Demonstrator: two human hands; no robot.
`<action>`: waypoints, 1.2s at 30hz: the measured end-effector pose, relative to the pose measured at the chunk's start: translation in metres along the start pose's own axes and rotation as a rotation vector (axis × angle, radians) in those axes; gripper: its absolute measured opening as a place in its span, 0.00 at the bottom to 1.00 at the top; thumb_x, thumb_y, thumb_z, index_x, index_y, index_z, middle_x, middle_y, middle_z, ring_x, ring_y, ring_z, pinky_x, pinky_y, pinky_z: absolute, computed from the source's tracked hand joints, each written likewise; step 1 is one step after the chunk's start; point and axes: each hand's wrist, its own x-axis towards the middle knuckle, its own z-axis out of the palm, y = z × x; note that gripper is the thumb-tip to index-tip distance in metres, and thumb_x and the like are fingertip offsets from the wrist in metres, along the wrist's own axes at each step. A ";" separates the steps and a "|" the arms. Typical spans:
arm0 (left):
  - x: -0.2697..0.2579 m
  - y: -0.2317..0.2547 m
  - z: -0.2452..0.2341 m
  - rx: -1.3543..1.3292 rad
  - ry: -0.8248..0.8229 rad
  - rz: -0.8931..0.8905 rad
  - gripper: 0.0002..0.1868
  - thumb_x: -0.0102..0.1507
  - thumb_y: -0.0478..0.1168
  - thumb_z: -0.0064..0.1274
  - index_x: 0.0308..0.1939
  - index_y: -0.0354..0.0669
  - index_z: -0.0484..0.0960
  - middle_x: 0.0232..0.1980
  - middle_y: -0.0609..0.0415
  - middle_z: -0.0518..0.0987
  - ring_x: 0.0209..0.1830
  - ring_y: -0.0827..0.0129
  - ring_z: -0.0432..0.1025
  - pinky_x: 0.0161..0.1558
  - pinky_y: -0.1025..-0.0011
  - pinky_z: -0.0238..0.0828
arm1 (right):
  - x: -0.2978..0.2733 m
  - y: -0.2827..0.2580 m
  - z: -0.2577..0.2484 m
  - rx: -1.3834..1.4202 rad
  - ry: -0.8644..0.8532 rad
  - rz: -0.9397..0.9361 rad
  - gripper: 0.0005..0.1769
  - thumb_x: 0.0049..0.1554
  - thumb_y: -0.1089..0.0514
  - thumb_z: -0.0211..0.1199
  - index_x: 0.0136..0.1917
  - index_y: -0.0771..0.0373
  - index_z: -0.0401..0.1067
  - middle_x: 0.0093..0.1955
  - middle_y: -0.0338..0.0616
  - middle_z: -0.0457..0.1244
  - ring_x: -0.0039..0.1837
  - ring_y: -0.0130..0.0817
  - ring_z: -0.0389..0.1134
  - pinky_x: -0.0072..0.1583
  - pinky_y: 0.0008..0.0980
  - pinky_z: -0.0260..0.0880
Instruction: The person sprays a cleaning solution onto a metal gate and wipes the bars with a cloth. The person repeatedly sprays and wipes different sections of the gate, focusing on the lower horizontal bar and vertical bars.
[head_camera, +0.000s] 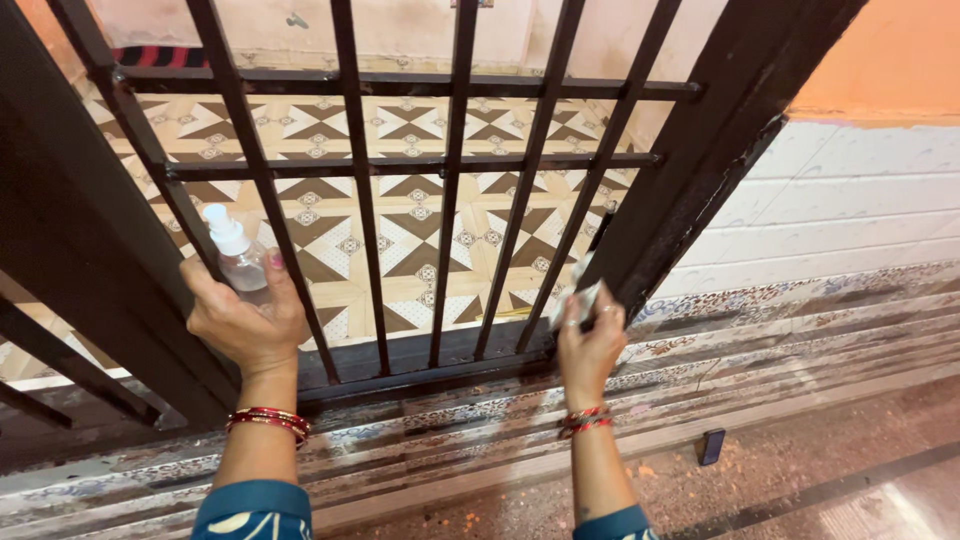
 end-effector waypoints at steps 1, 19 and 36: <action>0.000 -0.001 0.001 0.009 0.009 0.012 0.33 0.74 0.58 0.55 0.58 0.26 0.68 0.38 0.36 0.79 0.41 0.41 0.80 0.42 0.55 0.76 | -0.012 0.009 0.005 -0.011 -0.014 0.015 0.22 0.59 0.58 0.68 0.65 0.70 0.73 0.46 0.53 0.67 0.46 0.40 0.70 0.48 0.38 0.71; -0.003 -0.008 0.004 0.050 0.018 0.034 0.35 0.75 0.56 0.56 0.62 0.22 0.66 0.36 0.36 0.79 0.39 0.41 0.79 0.39 0.57 0.75 | -0.014 -0.067 -0.015 0.237 -0.034 -0.165 0.28 0.61 0.64 0.66 0.73 0.64 0.68 0.67 0.58 0.66 0.63 0.38 0.71 0.62 0.33 0.74; 0.005 0.005 0.000 0.011 0.012 0.010 0.34 0.71 0.58 0.57 0.59 0.28 0.69 0.37 0.36 0.79 0.39 0.38 0.78 0.40 0.51 0.76 | 0.011 -0.097 -0.008 0.088 0.086 -0.288 0.25 0.53 0.74 0.67 0.62 0.57 0.77 0.59 0.47 0.62 0.56 0.37 0.68 0.53 0.31 0.75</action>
